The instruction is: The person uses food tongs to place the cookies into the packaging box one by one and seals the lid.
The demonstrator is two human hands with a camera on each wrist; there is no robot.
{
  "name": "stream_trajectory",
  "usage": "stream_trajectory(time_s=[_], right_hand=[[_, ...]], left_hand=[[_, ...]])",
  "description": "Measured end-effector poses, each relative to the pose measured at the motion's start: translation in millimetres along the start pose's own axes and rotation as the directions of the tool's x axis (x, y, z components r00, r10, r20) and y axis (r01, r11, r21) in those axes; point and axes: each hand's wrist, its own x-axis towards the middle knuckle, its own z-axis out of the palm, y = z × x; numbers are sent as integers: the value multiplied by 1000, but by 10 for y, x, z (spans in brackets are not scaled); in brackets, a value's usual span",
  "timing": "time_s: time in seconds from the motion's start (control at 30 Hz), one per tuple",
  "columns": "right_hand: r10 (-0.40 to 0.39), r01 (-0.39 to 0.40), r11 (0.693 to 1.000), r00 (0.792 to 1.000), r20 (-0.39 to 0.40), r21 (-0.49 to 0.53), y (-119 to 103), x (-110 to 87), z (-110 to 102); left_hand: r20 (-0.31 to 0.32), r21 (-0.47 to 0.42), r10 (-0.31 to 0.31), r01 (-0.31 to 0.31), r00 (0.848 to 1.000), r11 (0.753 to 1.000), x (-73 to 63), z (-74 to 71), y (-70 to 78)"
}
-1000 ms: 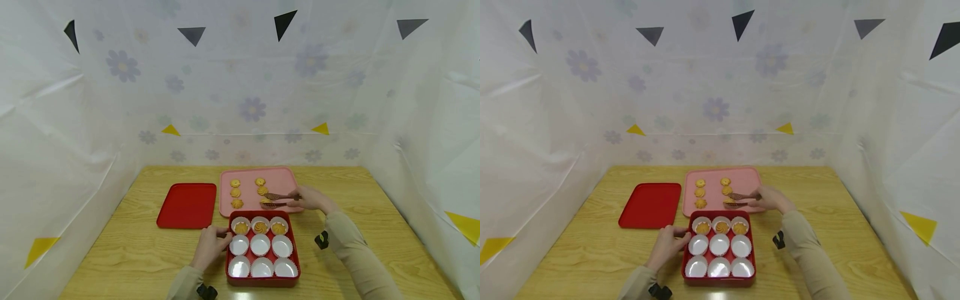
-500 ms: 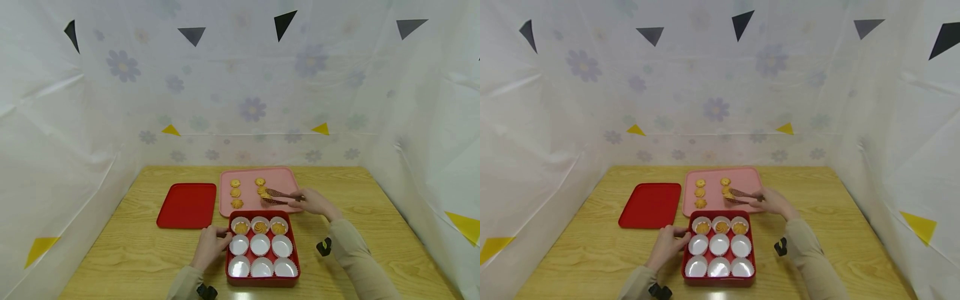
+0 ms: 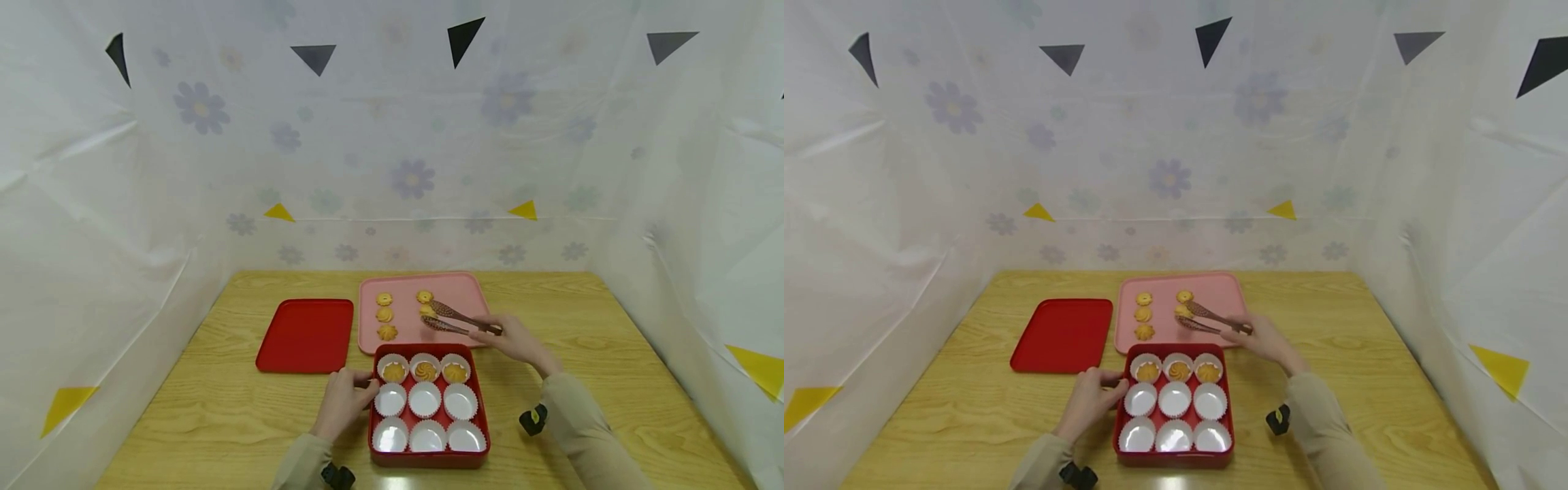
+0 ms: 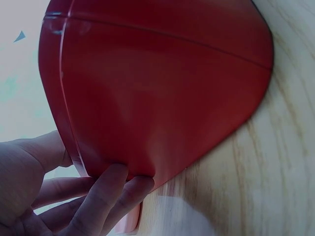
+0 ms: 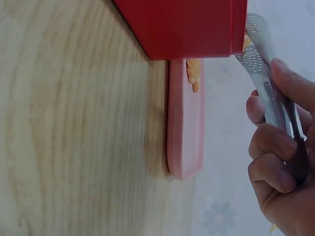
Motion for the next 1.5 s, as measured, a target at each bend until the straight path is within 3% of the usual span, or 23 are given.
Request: stream_trajectory(time_s=[0.23, 0.5, 0.67, 0.77, 0.97, 1.13, 1.5], right_hand=[[-75, 75, 997, 997, -9, 20, -44, -84, 68], [-176, 177, 984, 980, 91, 2, -181, -162, 68], [-164, 172, 984, 974, 159, -38, -314, -182, 79], [-194, 211, 975, 962, 189, -74, -392, -177, 92], [-297, 338, 933, 918, 264, -126, -517, -141, 144], [-281, 343, 926, 907, 314, -161, -586, -118, 212], [-278, 362, 908, 898, 343, -213, -687, -121, 265]], left_hand=[[-6, 2, 9, -9, 1000, 1000, 2, 3, -6], [-21, 14, 16, -16, 1000, 1000, 6, 7, -15], [-16, 12, 20, -20, 1000, 1000, 5, 5, -13], [-12, 12, 21, -21, 1000, 1000, 5, 4, -13], [-12, 22, 28, -28, 1000, 999, 5, 3, -16], [-11, 15, 26, -26, 1000, 1000, 2, 3, -16], [-19, 34, 14, -13, 1000, 999, 2, 9, -4]])
